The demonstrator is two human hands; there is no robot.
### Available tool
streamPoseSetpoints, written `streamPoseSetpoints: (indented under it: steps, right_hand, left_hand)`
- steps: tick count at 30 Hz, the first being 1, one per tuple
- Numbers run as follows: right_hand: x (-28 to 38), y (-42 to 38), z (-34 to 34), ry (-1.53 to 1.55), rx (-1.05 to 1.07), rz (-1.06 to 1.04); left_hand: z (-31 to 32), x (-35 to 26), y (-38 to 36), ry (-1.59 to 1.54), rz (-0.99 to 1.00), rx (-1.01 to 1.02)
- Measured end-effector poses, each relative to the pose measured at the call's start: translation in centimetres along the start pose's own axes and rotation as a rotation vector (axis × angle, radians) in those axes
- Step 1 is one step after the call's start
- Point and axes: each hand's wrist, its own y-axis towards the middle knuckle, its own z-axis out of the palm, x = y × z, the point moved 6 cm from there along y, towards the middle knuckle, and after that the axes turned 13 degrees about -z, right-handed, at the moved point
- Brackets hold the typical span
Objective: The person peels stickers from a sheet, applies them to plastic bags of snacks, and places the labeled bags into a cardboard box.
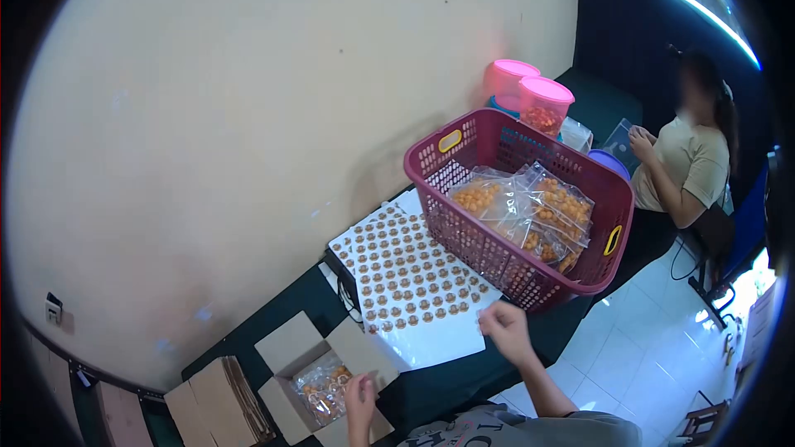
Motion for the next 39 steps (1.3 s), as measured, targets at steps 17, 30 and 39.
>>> streamPoseSetpoints:
  steps: [17,30,39]
  right_hand:
    - [11.0,14.7,-20.1,-0.165,-0.159,-0.291]
    - [-21.3,19.2,-19.0,-0.996,1.246,0.464]
    - [-20.0,15.2,-17.9,-1.102,1.226,0.462]
  left_hand:
    - [13.9,-8.7,-1.2,0.103,0.074,0.267]
    - [13.8,-9.2,-2.9,0.145,-0.047,0.134]
    - [16.9,-8.0,-2.8,0.121,-0.064,0.189]
